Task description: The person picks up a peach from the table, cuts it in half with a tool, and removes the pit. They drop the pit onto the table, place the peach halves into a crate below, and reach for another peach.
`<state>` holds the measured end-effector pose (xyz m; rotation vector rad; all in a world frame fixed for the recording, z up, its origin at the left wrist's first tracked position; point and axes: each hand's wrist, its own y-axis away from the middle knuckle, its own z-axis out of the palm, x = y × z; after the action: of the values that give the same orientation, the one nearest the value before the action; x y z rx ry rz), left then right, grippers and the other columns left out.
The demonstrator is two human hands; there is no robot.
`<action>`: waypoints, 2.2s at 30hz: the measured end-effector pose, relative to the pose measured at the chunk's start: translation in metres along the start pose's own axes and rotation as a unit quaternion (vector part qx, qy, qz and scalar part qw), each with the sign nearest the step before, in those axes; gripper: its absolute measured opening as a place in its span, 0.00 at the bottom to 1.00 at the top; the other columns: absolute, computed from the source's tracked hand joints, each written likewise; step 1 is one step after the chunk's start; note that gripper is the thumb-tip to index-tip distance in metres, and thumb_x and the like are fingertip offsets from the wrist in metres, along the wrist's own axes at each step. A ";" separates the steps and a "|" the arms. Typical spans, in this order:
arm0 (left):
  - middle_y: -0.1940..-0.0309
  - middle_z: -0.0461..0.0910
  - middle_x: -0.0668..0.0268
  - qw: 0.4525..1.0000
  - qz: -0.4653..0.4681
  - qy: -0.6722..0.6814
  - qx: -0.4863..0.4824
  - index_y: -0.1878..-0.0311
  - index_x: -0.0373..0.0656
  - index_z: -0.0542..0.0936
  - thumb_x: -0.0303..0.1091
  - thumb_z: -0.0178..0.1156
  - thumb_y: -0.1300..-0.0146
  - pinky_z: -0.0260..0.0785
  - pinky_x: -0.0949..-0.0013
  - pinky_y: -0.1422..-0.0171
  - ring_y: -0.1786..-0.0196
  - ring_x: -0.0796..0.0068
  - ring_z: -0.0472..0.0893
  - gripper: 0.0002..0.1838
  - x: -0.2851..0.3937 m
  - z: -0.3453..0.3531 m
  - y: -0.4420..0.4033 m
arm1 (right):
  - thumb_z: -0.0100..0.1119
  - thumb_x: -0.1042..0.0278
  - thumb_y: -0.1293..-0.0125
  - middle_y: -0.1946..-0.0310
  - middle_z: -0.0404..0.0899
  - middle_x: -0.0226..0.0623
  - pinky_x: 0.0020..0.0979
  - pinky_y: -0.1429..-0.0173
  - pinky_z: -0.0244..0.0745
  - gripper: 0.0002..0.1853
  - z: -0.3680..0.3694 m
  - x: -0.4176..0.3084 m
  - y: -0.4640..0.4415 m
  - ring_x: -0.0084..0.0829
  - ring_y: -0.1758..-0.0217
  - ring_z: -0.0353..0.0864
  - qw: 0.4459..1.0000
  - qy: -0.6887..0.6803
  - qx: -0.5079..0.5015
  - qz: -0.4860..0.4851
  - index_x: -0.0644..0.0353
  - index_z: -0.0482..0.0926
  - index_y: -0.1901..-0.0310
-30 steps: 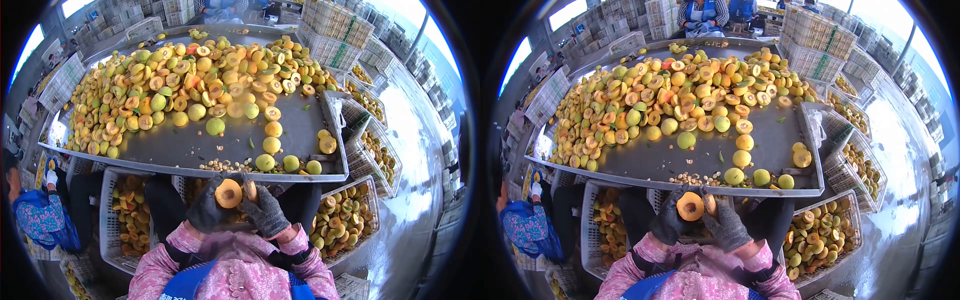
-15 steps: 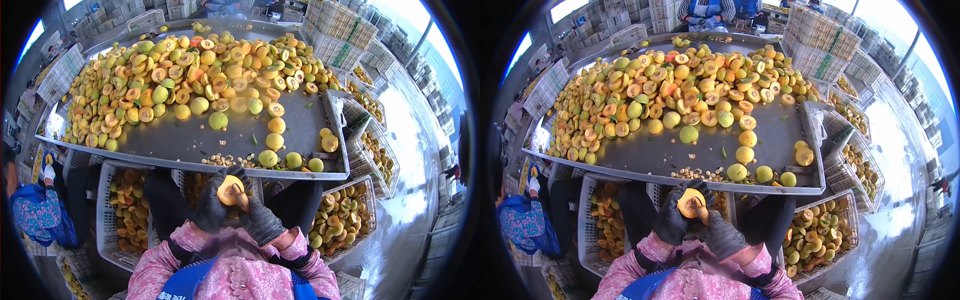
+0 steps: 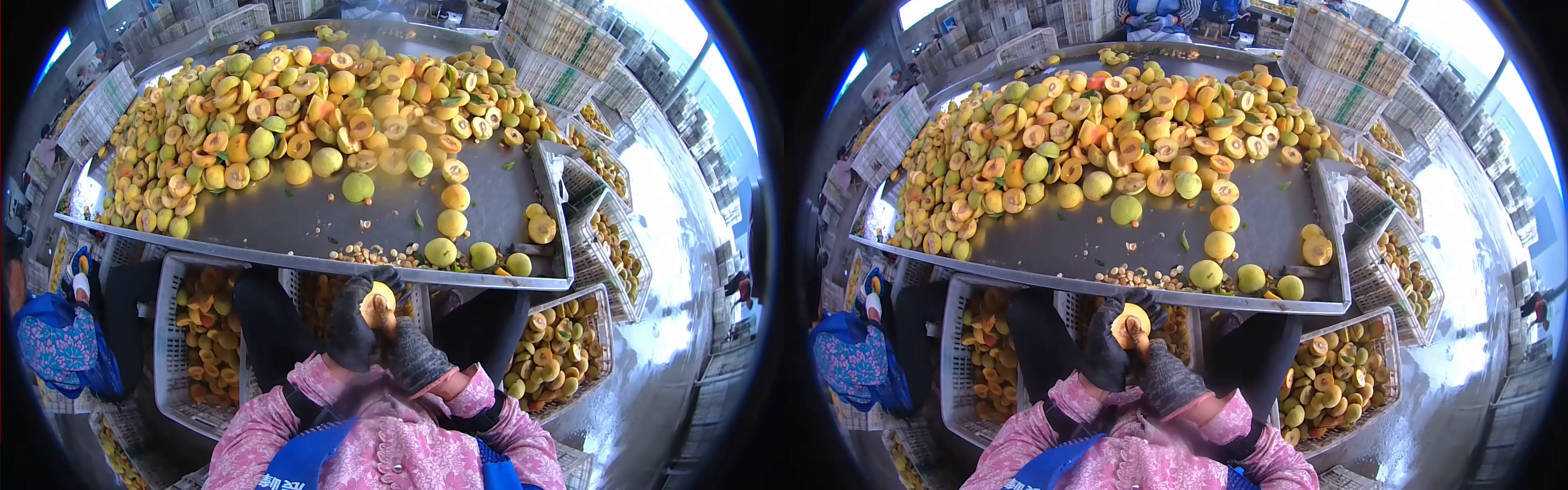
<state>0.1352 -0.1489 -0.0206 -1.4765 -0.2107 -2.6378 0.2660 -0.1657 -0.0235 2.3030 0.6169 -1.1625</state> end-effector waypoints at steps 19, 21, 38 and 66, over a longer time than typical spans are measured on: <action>0.57 0.79 0.54 0.853 0.235 -0.466 -0.029 0.52 0.35 0.76 0.34 0.56 0.39 0.70 0.64 0.46 0.53 0.61 0.79 0.15 0.011 -0.030 0.004 | 0.53 0.61 0.38 0.68 0.75 0.49 0.40 0.59 0.72 0.16 -0.010 -0.016 -0.012 0.44 0.63 0.77 0.994 0.090 -0.047 0.049 0.64 0.71 0.54; 0.56 0.79 0.54 0.816 0.259 -0.516 0.006 0.51 0.35 0.76 0.33 0.57 0.41 0.70 0.64 0.46 0.53 0.61 0.79 0.16 0.002 -0.035 0.006 | 0.55 0.61 0.38 0.69 0.76 0.52 0.42 0.61 0.73 0.17 0.009 0.011 -0.021 0.48 0.65 0.79 0.988 0.142 -0.052 -0.028 0.64 0.68 0.54; 0.65 0.81 0.66 0.952 0.129 -0.205 0.186 0.61 0.35 0.81 0.33 0.57 0.40 0.70 0.73 0.57 0.64 0.78 0.78 0.11 -0.028 -0.042 -0.007 | 0.58 0.64 0.42 0.68 0.77 0.59 0.46 0.59 0.71 0.18 0.021 -0.009 -0.037 0.56 0.61 0.78 0.989 0.059 -0.059 0.125 0.65 0.67 0.55; 0.69 0.77 0.70 0.951 0.052 -0.191 0.238 0.62 0.35 0.80 0.38 0.63 0.43 0.67 0.73 0.61 0.66 0.80 0.74 0.14 -0.041 -0.074 -0.019 | 0.53 0.66 0.43 0.69 0.77 0.59 0.45 0.59 0.73 0.18 0.089 0.056 -0.076 0.54 0.63 0.78 0.983 0.142 -0.117 0.016 0.70 0.71 0.54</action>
<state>0.0910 -0.1422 -0.0952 -1.7304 -0.7200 -1.9947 0.1978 -0.1502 -0.1324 2.2793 0.7716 -0.7069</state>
